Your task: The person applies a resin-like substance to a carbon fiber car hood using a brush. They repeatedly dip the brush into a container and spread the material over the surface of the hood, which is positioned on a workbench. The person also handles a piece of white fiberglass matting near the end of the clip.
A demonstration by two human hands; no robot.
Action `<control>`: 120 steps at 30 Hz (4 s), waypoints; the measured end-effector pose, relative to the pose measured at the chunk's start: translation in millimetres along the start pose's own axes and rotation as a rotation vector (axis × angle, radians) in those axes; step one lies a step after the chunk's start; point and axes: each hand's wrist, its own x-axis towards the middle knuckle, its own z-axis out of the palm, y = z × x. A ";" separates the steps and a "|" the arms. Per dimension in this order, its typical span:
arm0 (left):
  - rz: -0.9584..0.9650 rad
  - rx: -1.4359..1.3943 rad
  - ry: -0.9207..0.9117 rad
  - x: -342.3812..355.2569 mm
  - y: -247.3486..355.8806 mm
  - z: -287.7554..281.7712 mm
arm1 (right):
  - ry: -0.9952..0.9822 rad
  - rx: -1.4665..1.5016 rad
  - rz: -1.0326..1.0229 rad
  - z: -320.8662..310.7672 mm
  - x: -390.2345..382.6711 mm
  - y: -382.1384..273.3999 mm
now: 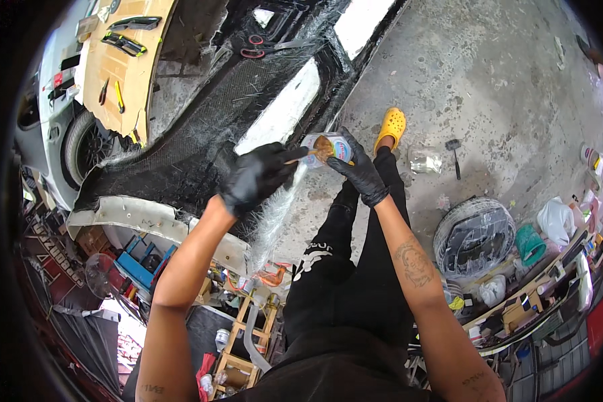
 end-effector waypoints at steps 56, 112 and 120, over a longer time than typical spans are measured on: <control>-0.414 0.078 -0.001 89.1 -104.9 72.4 | 0.160 0.047 -0.072 -59.6 -6.7 3.2; 0.035 0.136 0.154 5.0 -16.0 22.0 | -0.172 -0.004 -0.017 11.3 35.9 -12.6; -0.177 -0.080 0.128 -12.4 -45.4 34.6 | -0.160 -0.024 -0.012 16.4 34.7 -6.8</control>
